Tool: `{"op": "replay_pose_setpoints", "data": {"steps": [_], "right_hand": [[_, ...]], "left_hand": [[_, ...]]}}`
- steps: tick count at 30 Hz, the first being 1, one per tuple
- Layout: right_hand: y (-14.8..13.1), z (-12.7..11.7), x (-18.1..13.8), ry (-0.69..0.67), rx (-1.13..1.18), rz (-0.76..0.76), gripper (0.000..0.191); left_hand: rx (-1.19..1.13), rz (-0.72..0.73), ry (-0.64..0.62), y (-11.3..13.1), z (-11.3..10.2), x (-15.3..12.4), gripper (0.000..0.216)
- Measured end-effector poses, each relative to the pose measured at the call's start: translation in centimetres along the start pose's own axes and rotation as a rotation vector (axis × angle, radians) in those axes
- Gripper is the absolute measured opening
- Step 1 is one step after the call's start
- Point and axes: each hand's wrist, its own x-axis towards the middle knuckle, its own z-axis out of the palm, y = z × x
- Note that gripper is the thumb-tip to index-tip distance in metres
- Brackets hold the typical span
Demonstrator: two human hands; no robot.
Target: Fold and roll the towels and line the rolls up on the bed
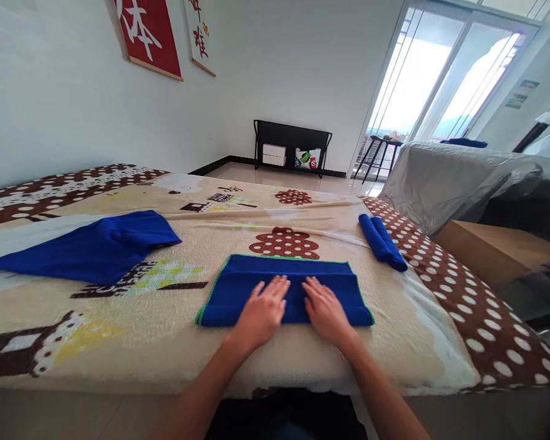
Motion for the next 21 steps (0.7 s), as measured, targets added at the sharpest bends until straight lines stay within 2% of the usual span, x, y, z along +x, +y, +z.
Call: {"op": "replay_pose_setpoints", "data": {"steps": [2,3,5,8,10,12,15,17,19,21], "right_hand": [[-1.3,1.0,1.2,-0.033,0.027,-0.048,0.045],[-0.8,1.2,1.5,-0.031,0.029,-0.029,0.045],[2.0,0.9,1.6,0.003,0.013,0.073,0.048],[8.3,-0.4,0.3,0.082,-0.014,0.214,0.051],[11.5,-1.4,-1.3,0.138,-0.013,0.227,0.049],[12.9,-2.3,-3.3,0.21,-0.006,0.203,0.048],[12.5,-3.4,-6.7,0.33,0.001,0.136,0.045],[11.7,-4.1,-8.7,0.333,0.022,0.019,0.038],[11.0,-4.6,-9.9,0.256,0.045,-0.106,0.035],[10.7,-4.8,-10.4,0.159,0.051,-0.17,0.038]], "left_hand": [[-0.025,0.04,-0.054,1.0,1.2,1.3,0.052],[-0.027,0.015,-0.063,0.5,1.6,1.6,0.051],[-0.014,-0.098,-0.046,-2.3,1.5,1.4,0.052],[0.009,-0.257,0.016,-8.2,0.2,0.0,0.055],[0.001,-0.275,0.051,-11.3,-1.1,-1.4,0.052],[-0.008,-0.271,0.103,-12.6,-2.3,-3.1,0.049],[0.01,-0.24,0.296,-11.5,-3.9,-6.1,0.041],[0.026,-0.095,0.382,-9.9,-4.7,-8.0,0.032],[0.026,0.087,0.349,-8.6,-5.0,-9.4,0.033],[0.015,0.182,0.256,-8.3,-4.9,-10.1,0.042]]}}
